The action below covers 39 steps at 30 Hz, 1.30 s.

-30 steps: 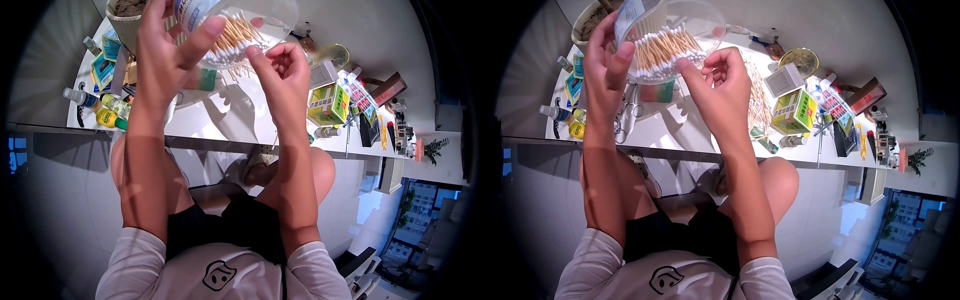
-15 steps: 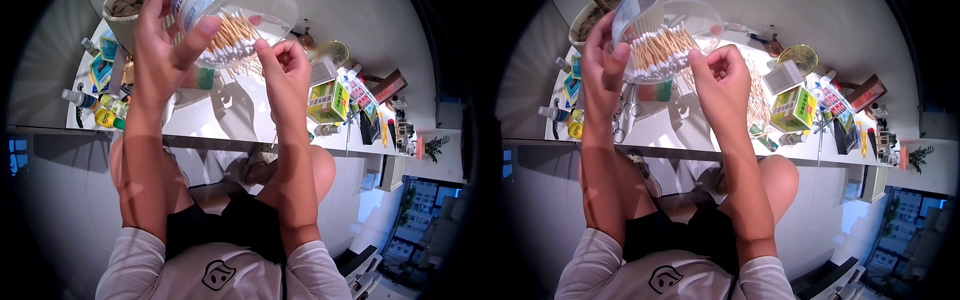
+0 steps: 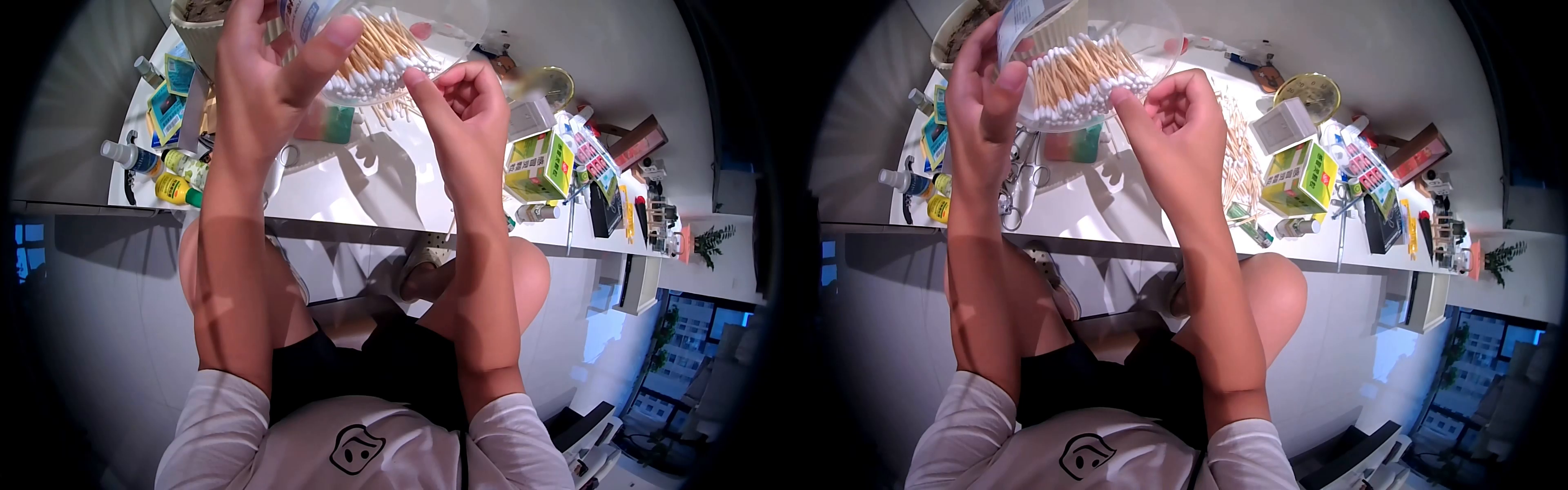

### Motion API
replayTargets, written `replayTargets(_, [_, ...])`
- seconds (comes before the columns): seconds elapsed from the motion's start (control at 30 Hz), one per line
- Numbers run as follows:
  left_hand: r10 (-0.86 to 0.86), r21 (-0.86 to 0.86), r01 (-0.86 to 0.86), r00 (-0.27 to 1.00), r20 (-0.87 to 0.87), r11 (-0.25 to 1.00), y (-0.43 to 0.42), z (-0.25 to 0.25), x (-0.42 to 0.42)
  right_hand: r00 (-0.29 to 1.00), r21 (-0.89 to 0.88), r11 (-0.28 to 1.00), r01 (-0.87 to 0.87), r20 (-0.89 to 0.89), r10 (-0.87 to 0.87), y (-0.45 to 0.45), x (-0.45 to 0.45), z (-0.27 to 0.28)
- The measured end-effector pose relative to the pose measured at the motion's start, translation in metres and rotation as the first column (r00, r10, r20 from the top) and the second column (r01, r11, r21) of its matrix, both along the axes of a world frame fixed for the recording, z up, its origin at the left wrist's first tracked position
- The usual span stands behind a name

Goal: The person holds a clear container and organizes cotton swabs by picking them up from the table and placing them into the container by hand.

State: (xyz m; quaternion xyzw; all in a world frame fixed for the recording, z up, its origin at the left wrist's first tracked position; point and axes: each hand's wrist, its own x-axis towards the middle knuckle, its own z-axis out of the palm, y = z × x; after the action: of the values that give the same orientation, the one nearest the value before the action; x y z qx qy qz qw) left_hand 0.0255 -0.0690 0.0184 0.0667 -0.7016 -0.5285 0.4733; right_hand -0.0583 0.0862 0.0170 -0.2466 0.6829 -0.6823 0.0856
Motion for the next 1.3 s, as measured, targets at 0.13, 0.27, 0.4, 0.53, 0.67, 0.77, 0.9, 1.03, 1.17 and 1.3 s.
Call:
replayTargets(0.13, [-0.003, 0.008, 0.003, 1.0, -0.003, 1.0, 0.001, 0.0, 0.0, 1.0, -0.032, 0.999, -0.023, 0.009, 0.024, 0.001, -0.002, -0.002])
replayTargets(0.27, [-0.01, 0.015, 0.009, 0.999, 0.032, 1.0, 0.001, 0.004, 0.002, 0.998, 0.022, 1.0, -0.02, -0.06, 0.021, 0.002, -0.001, -0.001])
replayTargets(0.4, [-0.156, 0.096, 0.172, 0.975, -0.158, 0.98, 0.006, 0.011, -0.003, 0.998, 0.011, 1.0, -0.015, -0.06, 0.016, 0.001, -0.001, -0.003])
replayTargets(0.53, [-0.167, 0.144, 0.193, 0.97, -0.175, 0.971, 0.01, 0.015, -0.001, 0.997, -0.008, 1.0, -0.02, -0.074, 0.02, 0.003, 0.0, -0.001])
replayTargets(0.67, [0.009, -0.005, -0.009, 1.0, -0.011, 1.0, -0.009, -0.002, 0.001, 0.997, -0.01, 0.997, 0.075, -0.017, -0.075, 0.004, -0.002, -0.007])
replayTargets(0.77, [0.063, -0.056, -0.061, 0.998, 0.032, 0.997, -0.01, -0.002, 0.002, 0.966, 0.404, 0.885, 0.232, -0.205, -0.16, 0.003, -0.008, -0.031])
replayTargets(0.9, [0.037, -0.026, -0.037, 0.999, 0.015, 0.999, -0.009, -0.001, 0.0, 0.955, 0.651, 0.733, 0.197, -0.298, 0.007, 0.001, -0.004, -0.063])
replayTargets(1.03, [0.011, -0.007, -0.012, 1.0, -0.008, 1.0, -0.008, -0.001, -0.001, 0.856, 0.621, 0.726, 0.296, -0.509, 0.086, -0.005, 0.0, -0.075])
replayTargets(1.17, [-0.149, 0.092, 0.165, 0.976, -0.158, 0.982, 0.003, 0.012, -0.001, 0.761, 0.61, 0.732, 0.302, -0.617, 0.2, -0.011, 0.01, -0.084])
replayTargets(1.3, [-0.16, 0.07, 0.173, 0.974, -0.163, 0.982, 0.001, 0.013, 0.002, 0.675, 0.653, 0.557, 0.514, -0.708, 0.207, -0.016, 0.012, -0.098])
